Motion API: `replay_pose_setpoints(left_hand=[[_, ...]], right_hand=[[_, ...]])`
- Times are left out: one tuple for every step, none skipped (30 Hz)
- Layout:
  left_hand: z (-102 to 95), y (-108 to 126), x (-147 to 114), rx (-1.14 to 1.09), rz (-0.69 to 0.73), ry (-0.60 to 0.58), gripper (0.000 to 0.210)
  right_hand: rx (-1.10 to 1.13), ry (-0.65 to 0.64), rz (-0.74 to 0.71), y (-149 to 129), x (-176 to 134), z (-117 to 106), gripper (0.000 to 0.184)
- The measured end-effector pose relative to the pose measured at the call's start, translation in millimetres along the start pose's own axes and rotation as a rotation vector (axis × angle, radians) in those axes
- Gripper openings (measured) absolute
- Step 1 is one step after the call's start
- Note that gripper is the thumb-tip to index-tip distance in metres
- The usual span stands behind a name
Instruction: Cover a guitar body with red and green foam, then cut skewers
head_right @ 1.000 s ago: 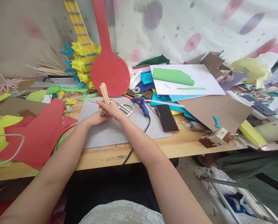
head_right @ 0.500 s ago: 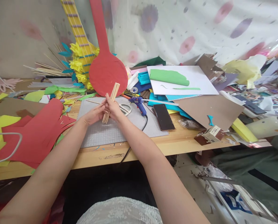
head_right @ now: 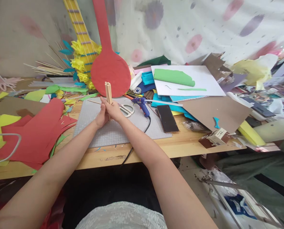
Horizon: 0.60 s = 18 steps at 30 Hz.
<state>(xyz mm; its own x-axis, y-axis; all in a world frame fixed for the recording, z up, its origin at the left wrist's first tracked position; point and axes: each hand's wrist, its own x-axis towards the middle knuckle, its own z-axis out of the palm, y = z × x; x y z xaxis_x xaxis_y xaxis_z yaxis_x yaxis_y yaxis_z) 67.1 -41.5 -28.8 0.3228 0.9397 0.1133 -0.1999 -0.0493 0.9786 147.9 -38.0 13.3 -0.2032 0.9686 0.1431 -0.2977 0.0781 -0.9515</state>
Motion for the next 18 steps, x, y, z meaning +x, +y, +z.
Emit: replay_pose_setpoints(left_hand=[[-1.7,1.3,0.8,0.017,0.029,-0.006,0.081],[-5.4,3.6,2.5,0.075,0.036,-0.04,0.08],[-10.9,6.7,5.0,0.156,0.03,-0.066,0.078],[-17.9,10.5,8.2,0.27,0.025,-0.075,0.074],[-25.9,14.7,12.0,0.422,0.026,-0.052,0.068],[-34.0,18.9,16.1,0.62,0.046,0.001,0.056],[-41.4,22.7,20.4,0.846,0.076,0.059,0.044],[-47.3,25.8,24.6,1.05,0.091,0.078,0.034],[-51.4,28.2,28.5,1.227,0.091,0.076,0.029],[-53.4,29.9,31.9,1.38,0.083,0.058,0.028],[-53.5,31.3,34.7,1.502,0.066,0.024,0.029],[-52.3,32.5,36.9,1.6,0.043,-0.016,0.03],[-50.3,33.8,38.1,1.678,0.021,-0.061,0.03],[-48.5,35.3,38.5,1.739,0.002,-0.108,0.03],[-47.6,37.1,37.9,1.785,-0.018,-0.153,0.03],[-48.3,39.2,36.3,1.817,-0.042,-0.188,0.031],[-51.0,41.4,33.9,1.841,-0.07,-0.202,0.032],[-55.8,43.7,30.8,1.862,-0.106,-0.188,0.033]], right_hand=[[0.048,0.021,0.006,-0.3,-0.1,-3.3,0.046],[0.1,0.034,0.023,-1.4,-0.4,-8.0,0.046],[0.15,0.041,0.053,-3.0,-1.0,-14.1,0.047],[0.193,0.039,0.09,-4.9,-1.8,-21.4,0.047],[0.226,0.03,0.126,-6.8,-2.9,-29.4,0.046],[0.256,0.022,0.16,-8.3,-4.2,-37.8,0.046],[0.295,0.027,0.187,-9.3,-5.3,-45.9,0.045],[0.338,0.047,0.21,-9.6,-6.3,-53.1,0.045],[0.378,0.075,0.231,-9.3,-6.9,-59.2,0.044],[0.412,0.097,0.249,-8.4,-7.0,-63.9,0.044],[0.439,0.114,0.263,-7.0,-6.8,-67.3,0.044],[0.458,0.12,0.274,-5.5,-6.3,-69.3,0.043],[0.471,0.115,0.281,-3.8,-5.7,-70.4,0.043],[0.48,0.109,0.282,-2.3,-5.0,-70.8,0.043],[0.485,0.104,0.28,-1.1,-4.4,-70.7,0.042],[0.487,0.104,0.277,-0.2,-4.1,-70.3,0.042],[0.488,0.106,0.275,0.3,-3.9,-69.9,0.042],[0.486,0.112,0.27,0.4,-4.0,-69.4,0.043]])
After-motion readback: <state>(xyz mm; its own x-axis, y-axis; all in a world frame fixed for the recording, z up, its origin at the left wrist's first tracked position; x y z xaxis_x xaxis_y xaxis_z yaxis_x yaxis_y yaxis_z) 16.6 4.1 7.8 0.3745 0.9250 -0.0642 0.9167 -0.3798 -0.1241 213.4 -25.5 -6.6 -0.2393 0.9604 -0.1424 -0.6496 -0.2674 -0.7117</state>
